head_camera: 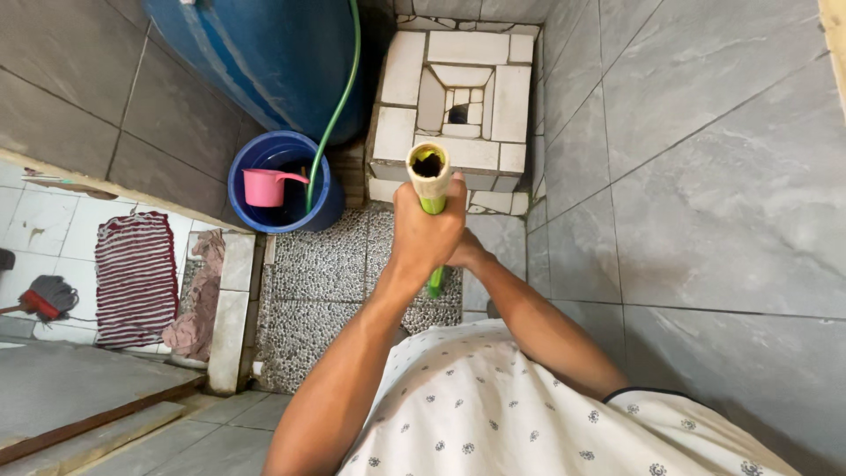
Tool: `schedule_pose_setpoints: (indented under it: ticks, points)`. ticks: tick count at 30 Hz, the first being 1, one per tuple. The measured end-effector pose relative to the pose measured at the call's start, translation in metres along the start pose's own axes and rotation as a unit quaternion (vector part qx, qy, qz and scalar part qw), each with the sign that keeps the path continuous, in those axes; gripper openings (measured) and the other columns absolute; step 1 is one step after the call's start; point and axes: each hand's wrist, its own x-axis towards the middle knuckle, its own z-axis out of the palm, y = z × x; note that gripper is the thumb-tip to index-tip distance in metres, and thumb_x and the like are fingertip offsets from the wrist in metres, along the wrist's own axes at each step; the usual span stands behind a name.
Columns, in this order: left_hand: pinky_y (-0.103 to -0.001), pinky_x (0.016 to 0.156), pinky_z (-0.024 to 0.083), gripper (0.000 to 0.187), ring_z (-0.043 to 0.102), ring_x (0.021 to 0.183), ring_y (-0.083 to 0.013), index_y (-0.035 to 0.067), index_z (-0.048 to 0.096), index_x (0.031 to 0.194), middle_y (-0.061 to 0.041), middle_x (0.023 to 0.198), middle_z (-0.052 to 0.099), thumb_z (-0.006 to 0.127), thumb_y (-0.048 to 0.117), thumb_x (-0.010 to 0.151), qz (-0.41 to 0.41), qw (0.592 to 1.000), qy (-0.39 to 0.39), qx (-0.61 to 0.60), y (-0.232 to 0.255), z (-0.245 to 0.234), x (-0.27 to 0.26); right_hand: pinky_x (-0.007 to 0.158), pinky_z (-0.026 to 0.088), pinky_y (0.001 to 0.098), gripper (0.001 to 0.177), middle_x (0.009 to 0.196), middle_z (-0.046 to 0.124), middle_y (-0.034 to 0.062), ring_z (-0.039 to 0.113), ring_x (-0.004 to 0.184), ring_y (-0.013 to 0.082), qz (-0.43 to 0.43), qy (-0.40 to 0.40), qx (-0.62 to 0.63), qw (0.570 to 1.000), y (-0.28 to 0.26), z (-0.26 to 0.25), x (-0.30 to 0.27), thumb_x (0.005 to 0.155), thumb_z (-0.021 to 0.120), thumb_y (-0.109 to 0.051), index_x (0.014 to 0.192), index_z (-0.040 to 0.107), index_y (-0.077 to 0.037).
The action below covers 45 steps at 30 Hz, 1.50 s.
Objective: The person cleans the floor by hand using a squeegee and a long pole, moving water toward a drain.
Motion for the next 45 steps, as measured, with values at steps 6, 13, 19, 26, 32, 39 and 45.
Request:
schedule_pose_setpoints:
  ticks: [6, 13, 19, 26, 32, 39, 45]
  points:
    - [-0.038, 0.047, 0.036, 0.048, 0.042, 0.044, -0.0160, -0.003, 0.054, 0.059, -0.007, 0.048, 0.047, 0.061, 0.019, 0.101, 0.015, 0.995, 0.062, 0.073, -0.035, -0.001, -0.001, 0.095, 0.055, 0.0422, 0.049, 0.116, 0.079, 0.0162, 0.073, 0.112, 0.0275, 0.212, 0.007, -0.255, 0.943, -0.034, -0.022, -0.015, 0.092, 0.069, -0.049, 0.111, 0.077, -0.005]
    - [-0.036, 0.047, 0.049, 0.026, 0.067, 0.053, -0.0137, -0.002, 0.064, 0.068, -0.011, 0.058, 0.064, 0.066, 0.014, 0.088, 0.033, 0.997, 0.002, 0.069, -0.016, -0.008, -0.003, 0.102, 0.054, 0.0400, 0.042, 0.121, 0.068, 0.0073, 0.064, 0.115, 0.0196, -0.064, 0.066, 0.129, 0.987, 0.040, 0.034, 0.026, 0.090, 0.081, -0.030, 0.121, 0.068, -0.004]
    - [-0.037, 0.046, 0.046, 0.035, 0.059, 0.049, -0.0171, -0.002, 0.065, 0.067, -0.010, 0.055, 0.063, 0.063, 0.018, 0.096, -0.003, 0.999, -0.015, 0.031, -0.020, 0.008, -0.008, 0.100, 0.050, 0.0429, 0.049, 0.126, 0.067, 0.0125, 0.062, 0.119, 0.0260, -0.013, 0.042, -0.011, 0.999, 0.012, -0.011, -0.003, 0.086, 0.079, -0.035, 0.124, 0.065, -0.008]
    - [-0.036, 0.048, 0.045, 0.049, 0.056, 0.045, -0.0165, -0.002, 0.064, 0.062, -0.008, 0.052, 0.060, 0.058, 0.024, 0.103, -0.033, 0.996, 0.038, 0.076, -0.038, -0.006, -0.012, 0.098, 0.055, 0.0427, 0.053, 0.119, 0.078, 0.0210, 0.074, 0.115, 0.0321, 0.223, 0.020, -0.246, 0.943, -0.043, -0.021, -0.025, 0.095, 0.068, -0.052, 0.115, 0.079, -0.004]
    - [-0.033, 0.046, 0.045, 0.029, 0.063, 0.051, -0.0124, -0.002, 0.062, 0.070, -0.009, 0.055, 0.061, 0.064, 0.015, 0.093, 0.028, 0.999, 0.003, 0.041, -0.002, 0.003, -0.011, 0.096, 0.053, 0.0442, 0.050, 0.119, 0.074, 0.0178, 0.069, 0.115, 0.0318, -0.045, 0.025, 0.059, 0.997, 0.010, 0.009, -0.003, 0.087, 0.069, -0.050, 0.115, 0.073, -0.008]
    - [-0.035, 0.047, 0.041, 0.043, 0.049, 0.046, -0.0127, -0.001, 0.060, 0.062, -0.007, 0.050, 0.054, 0.062, 0.024, 0.098, -0.044, 0.997, -0.052, 0.021, -0.018, 0.017, -0.013, 0.093, 0.053, 0.0469, 0.050, 0.115, 0.074, 0.0162, 0.069, 0.112, 0.0344, 0.164, 0.088, -0.205, 0.961, -0.036, -0.040, -0.039, 0.084, 0.064, -0.053, 0.109, 0.073, -0.011]
    - [-0.037, 0.050, 0.039, 0.048, 0.045, 0.048, -0.0137, -0.002, 0.058, 0.062, -0.005, 0.051, 0.051, 0.061, 0.027, 0.100, -0.040, 0.998, -0.013, 0.049, -0.031, 0.002, -0.013, 0.087, 0.055, 0.0496, 0.049, 0.102, 0.076, 0.0213, 0.072, 0.102, 0.0394, 0.172, 0.124, -0.234, 0.949, -0.053, -0.026, -0.035, 0.084, 0.058, -0.052, 0.093, 0.077, -0.007]
